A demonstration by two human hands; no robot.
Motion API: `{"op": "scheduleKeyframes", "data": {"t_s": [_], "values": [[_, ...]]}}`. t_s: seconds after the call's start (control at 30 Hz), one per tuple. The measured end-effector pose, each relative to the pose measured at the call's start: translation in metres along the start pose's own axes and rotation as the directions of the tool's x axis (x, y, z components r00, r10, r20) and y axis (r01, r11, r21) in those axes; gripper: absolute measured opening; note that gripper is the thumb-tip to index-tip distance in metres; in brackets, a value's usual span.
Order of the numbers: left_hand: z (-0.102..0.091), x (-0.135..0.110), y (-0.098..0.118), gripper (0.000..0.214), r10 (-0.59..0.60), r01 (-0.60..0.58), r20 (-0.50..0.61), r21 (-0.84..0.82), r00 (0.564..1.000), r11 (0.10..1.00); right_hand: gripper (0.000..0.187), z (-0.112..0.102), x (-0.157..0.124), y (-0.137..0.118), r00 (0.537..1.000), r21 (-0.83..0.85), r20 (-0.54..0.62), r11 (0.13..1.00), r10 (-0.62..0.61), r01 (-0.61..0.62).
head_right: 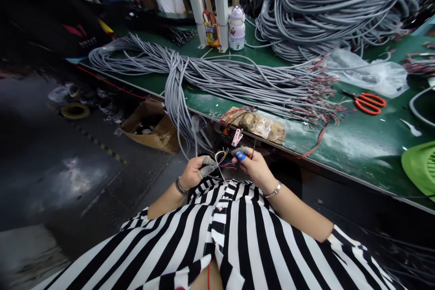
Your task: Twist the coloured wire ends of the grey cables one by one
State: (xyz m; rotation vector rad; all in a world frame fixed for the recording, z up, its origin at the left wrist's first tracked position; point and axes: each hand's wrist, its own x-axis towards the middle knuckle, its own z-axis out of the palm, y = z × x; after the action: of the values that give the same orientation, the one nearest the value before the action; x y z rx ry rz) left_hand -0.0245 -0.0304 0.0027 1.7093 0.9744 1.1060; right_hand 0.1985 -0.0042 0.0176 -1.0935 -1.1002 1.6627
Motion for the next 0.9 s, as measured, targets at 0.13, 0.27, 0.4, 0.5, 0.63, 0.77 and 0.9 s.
{"op": "scheduleKeyframes", "data": {"t_s": [0.13,0.27,0.4,0.5,0.63,0.77,0.9], "values": [[0.002,0.003,0.001,0.027,0.015,-0.016,0.019,0.005,1.000,1.000,0.035,0.015,-0.003,0.002,0.992,0.261,0.073,0.958,0.104,-0.120],[0.002,0.004,0.002,0.030,-0.021,0.022,0.031,-0.025,0.999,0.999,0.028,0.022,-0.013,0.000,0.990,0.224,0.131,0.972,0.047,-0.076],[0.001,0.003,-0.002,0.040,-0.158,0.161,0.030,-0.168,0.987,0.972,0.022,0.022,-0.020,0.000,0.941,-0.019,0.298,0.985,-0.161,0.174],[-0.001,0.002,-0.007,0.046,-0.247,0.257,0.072,-0.307,0.966,0.916,0.022,0.021,-0.017,-0.005,0.843,-0.202,0.431,0.876,-0.322,0.438],[-0.002,0.002,-0.012,0.050,-0.293,0.298,0.082,-0.442,0.953,0.846,0.043,0.023,-0.003,-0.008,0.679,-0.406,0.582,0.564,-0.448,0.719],[-0.005,0.003,-0.013,0.047,-0.281,0.295,0.099,-0.443,0.955,0.847,0.045,0.024,0.005,-0.005,0.603,-0.525,0.634,0.303,-0.484,0.795],[-0.014,0.007,-0.006,0.045,-0.199,0.270,0.219,-0.371,0.955,0.889,0.023,0.012,0.004,-0.011,0.657,-0.527,0.633,0.394,-0.408,0.753]]}}
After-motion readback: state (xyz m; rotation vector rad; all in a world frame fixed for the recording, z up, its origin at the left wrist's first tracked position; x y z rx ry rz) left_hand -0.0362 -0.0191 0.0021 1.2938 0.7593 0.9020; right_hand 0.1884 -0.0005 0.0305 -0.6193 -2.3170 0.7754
